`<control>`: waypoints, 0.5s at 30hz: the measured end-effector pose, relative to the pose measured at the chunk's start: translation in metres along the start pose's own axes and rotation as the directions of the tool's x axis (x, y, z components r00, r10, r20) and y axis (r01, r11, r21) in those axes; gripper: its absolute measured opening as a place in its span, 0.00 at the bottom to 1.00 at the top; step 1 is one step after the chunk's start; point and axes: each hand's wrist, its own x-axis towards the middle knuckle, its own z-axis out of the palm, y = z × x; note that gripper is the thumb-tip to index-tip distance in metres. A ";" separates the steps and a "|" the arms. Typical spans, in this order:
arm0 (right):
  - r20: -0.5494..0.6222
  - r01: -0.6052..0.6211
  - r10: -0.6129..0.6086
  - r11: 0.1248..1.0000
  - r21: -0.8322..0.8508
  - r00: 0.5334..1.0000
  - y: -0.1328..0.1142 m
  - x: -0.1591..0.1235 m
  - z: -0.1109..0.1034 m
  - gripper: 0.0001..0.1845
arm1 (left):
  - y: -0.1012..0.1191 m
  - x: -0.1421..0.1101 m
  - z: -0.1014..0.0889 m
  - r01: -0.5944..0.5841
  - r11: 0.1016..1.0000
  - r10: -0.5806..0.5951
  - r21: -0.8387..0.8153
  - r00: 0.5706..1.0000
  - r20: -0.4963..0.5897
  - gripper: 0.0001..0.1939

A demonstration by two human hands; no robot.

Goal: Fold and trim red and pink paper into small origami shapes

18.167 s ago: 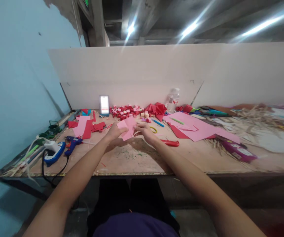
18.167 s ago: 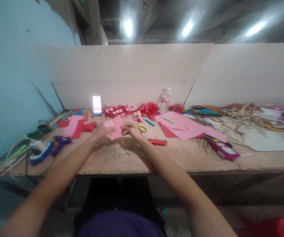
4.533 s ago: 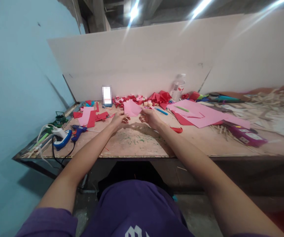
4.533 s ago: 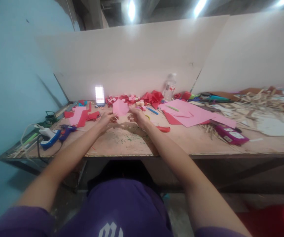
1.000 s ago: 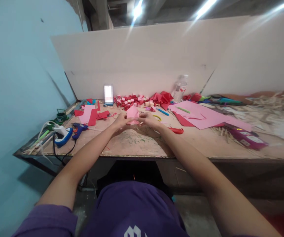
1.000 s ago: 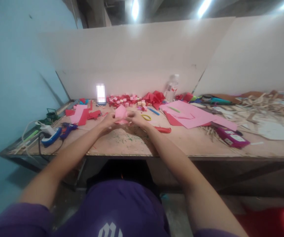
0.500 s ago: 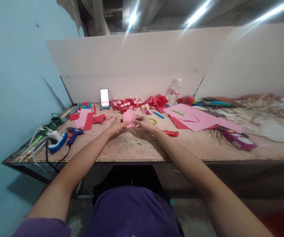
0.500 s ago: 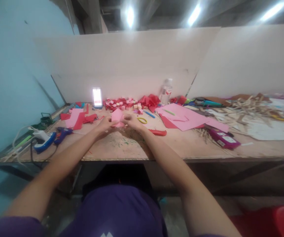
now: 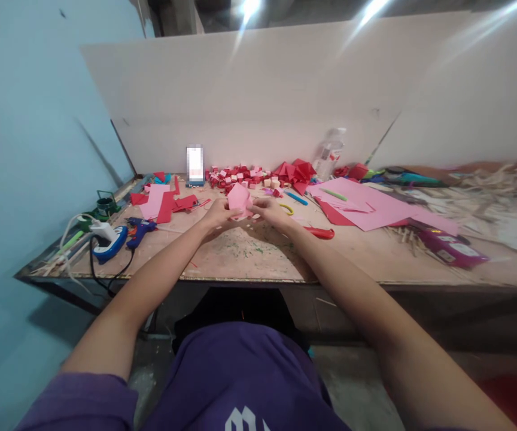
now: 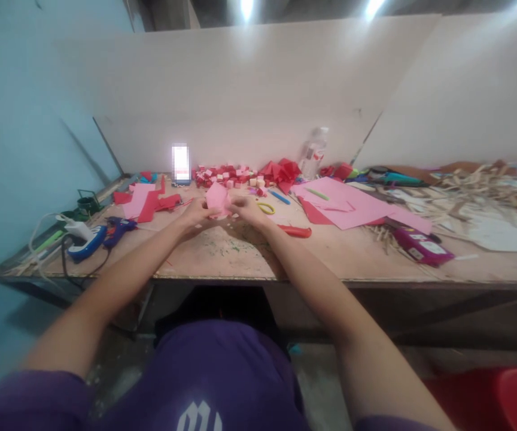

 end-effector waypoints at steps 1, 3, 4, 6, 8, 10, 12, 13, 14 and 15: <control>0.000 0.001 -0.001 1.000 0.004 1.000 0.001 0.001 0.000 0.21 | 0.000 0.000 0.000 0.002 1.000 -0.002 0.005 1.000 -0.005 0.09; 0.005 -0.009 0.009 1.000 0.012 1.000 0.002 0.002 0.000 0.22 | 0.000 0.000 0.000 0.009 1.000 -0.009 0.020 1.000 -0.012 0.08; 0.003 -0.015 0.015 1.000 0.014 1.000 0.001 0.002 0.000 0.22 | 0.000 -0.001 0.000 0.012 1.000 -0.012 0.026 1.000 -0.013 0.08; -0.002 -0.017 0.017 1.000 0.003 1.000 -0.001 0.002 -0.001 0.22 | 0.001 -0.001 0.001 0.017 0.999 -0.017 0.036 1.000 -0.012 0.07; -0.016 -0.007 0.006 0.999 -0.032 1.000 -0.003 0.000 -0.001 0.22 | 0.002 -0.001 0.001 0.018 0.999 -0.017 0.041 1.000 -0.017 0.08; -0.027 -0.003 0.001 0.998 -0.058 1.000 -0.004 -0.001 -0.001 0.21 | 0.002 -0.002 0.002 0.014 0.999 -0.013 0.039 1.000 -0.026 0.09; -0.028 -0.012 0.010 0.998 -0.054 1.000 -0.004 -0.001 -0.001 0.19 | 0.003 -0.003 0.003 0.007 0.999 -0.006 0.034 0.999 -0.035 0.10; -0.026 -0.017 0.016 0.999 -0.045 1.000 -0.004 -0.001 -0.001 0.19 | 0.003 -0.004 0.004 0.005 0.999 -0.004 0.032 0.999 -0.038 0.10; -0.024 -0.022 0.021 0.999 -0.039 1.000 -0.003 0.000 -0.001 0.19 | 0.003 -0.004 0.005 0.003 1.000 -0.002 0.031 0.999 -0.041 0.11; -0.023 -0.025 0.024 0.999 -0.037 0.999 -0.002 0.000 -0.002 0.20 | 0.003 -0.004 0.006 0.002 1.000 -0.001 0.030 0.999 -0.045 0.12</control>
